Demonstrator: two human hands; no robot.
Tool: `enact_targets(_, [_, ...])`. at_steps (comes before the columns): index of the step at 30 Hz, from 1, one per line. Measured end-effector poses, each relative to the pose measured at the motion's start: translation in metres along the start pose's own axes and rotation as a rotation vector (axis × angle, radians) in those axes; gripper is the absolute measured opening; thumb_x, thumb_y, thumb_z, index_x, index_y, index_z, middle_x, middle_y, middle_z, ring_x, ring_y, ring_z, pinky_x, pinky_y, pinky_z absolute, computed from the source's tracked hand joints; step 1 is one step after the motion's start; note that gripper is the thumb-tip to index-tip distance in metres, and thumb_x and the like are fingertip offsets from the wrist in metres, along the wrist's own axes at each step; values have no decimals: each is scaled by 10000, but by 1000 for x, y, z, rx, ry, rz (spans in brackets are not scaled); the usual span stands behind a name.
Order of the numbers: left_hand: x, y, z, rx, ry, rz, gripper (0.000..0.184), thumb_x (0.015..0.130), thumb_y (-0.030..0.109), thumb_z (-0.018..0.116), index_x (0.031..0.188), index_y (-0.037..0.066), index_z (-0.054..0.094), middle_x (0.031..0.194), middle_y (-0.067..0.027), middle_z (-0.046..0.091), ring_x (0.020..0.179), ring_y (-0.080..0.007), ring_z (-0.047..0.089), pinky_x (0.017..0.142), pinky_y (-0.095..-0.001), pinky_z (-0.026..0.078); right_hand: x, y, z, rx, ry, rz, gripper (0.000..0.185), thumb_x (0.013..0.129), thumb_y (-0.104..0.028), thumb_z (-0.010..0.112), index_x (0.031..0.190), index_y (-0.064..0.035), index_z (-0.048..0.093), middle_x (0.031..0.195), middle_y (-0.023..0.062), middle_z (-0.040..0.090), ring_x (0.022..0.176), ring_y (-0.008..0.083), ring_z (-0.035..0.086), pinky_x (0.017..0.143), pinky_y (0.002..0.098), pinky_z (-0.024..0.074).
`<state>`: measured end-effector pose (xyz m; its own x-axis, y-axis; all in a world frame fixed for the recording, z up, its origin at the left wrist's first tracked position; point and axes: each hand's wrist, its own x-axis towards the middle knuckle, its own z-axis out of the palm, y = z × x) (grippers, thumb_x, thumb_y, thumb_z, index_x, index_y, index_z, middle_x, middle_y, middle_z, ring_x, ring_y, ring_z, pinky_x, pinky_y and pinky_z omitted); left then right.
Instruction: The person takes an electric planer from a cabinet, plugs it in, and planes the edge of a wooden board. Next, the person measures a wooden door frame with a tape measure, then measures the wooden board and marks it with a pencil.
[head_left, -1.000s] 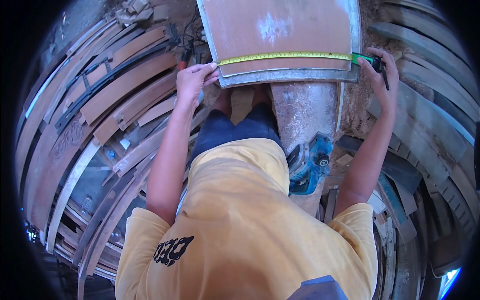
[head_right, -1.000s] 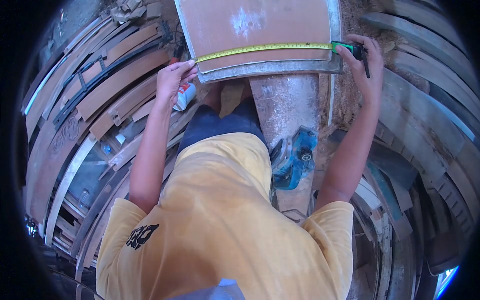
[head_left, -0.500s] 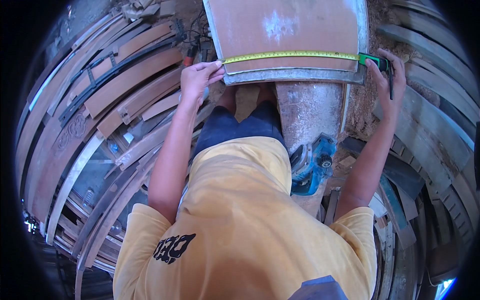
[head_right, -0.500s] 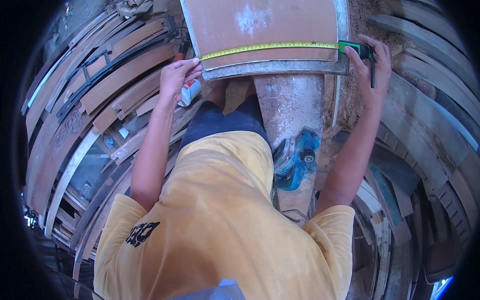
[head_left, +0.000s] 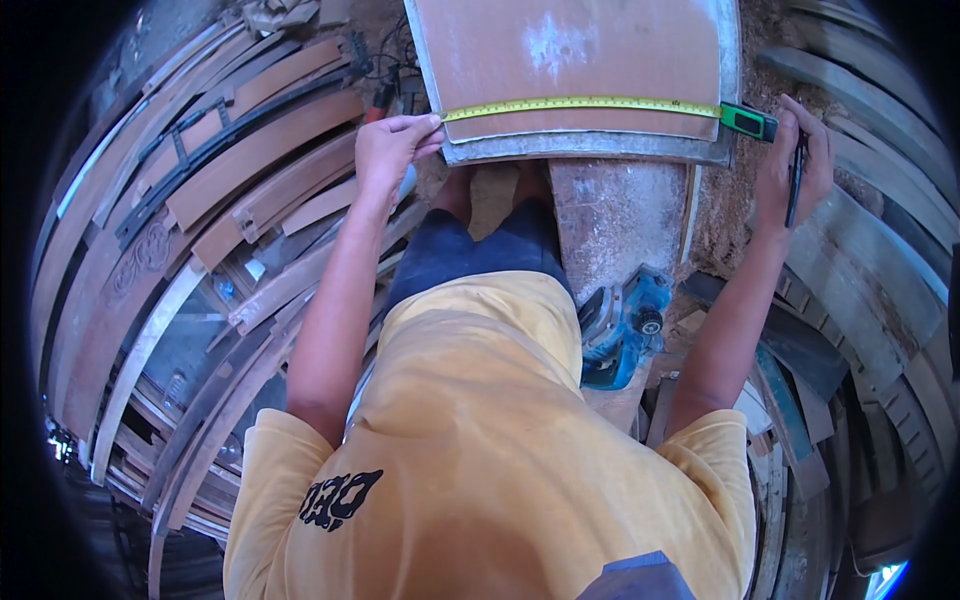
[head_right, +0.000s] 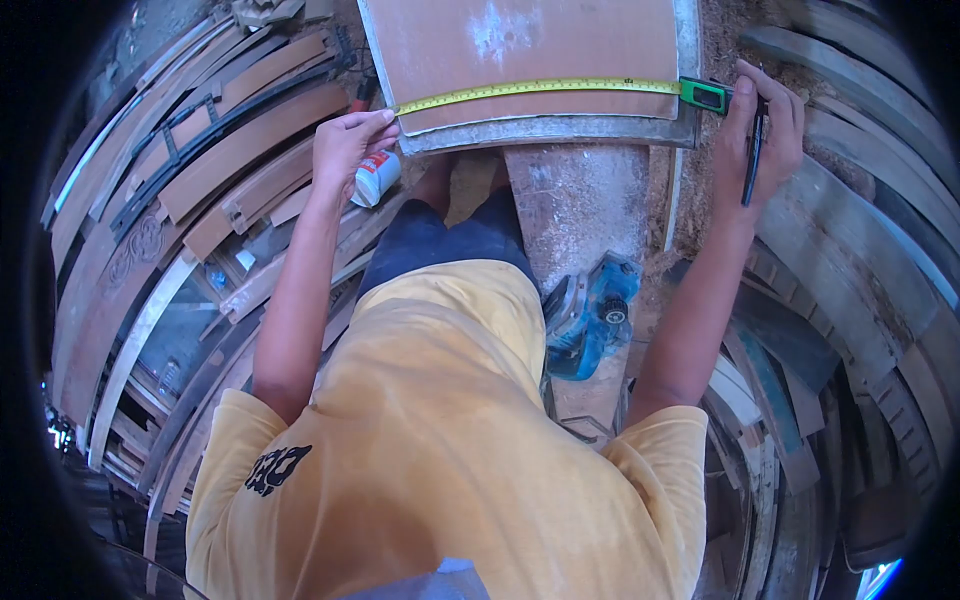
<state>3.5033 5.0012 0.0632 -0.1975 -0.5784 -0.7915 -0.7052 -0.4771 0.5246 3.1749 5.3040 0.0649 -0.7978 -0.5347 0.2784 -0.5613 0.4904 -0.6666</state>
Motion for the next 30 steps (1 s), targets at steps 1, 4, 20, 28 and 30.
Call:
enact_targets(1, [0, -1, 0, 2, 0, -1, 254, 940, 142, 762, 1076, -72, 739, 924, -132, 764, 792, -147, 742, 741, -237, 613, -1, -11, 3, 92, 53, 29, 185, 958, -143, 720, 1112, -40, 727, 976, 89, 727, 909, 169, 675, 840, 315, 535])
enact_targets(4, [0, -1, 1, -9, 6, 15, 250, 937, 150, 767, 1068, -63, 745, 921, -125, 764, 799, -140, 740, 742, -232, 610, -17, -35, 26, 611, -102, 261, 170, 954, -123, 712, 1086, -15, 710, 947, 87, 723, 812, 114, 665, 750, 273, 532])
enact_targets(20, [2, -4, 12, 212, 132, 152, 378, 828, 277, 885, 940, -68, 778, 788, -89, 760, 688, -96, 708, 670, -235, 584, -30, -7, 68, 449, -575, 133, 213, 799, -172, 703, 862, -4, 589, 644, 53, 594, 590, 111, 560, 580, 280, 465])
enact_targets(28, [-4, 1, 16, 252, 160, 168, 373, 832, 277, 882, 923, -69, 778, 776, -85, 757, 669, -89, 691, 646, -230, 562, -30, 0, 70, 437, -570, 111, 186, 803, -156, 702, 836, -7, 596, 619, 78, 604, 558, 137, 596, 559, 294, 474])
enact_targets(30, [-4, 2, 16, 247, 162, 165, 372, 832, 272, 883, 924, -72, 776, 773, -86, 756, 662, -90, 687, 644, -228, 560, -32, 2, 71, 434, -575, 109, 177, 806, -147, 707, 837, -10, 599, 618, 77, 605, 559, 137, 597, 562, 296, 478])
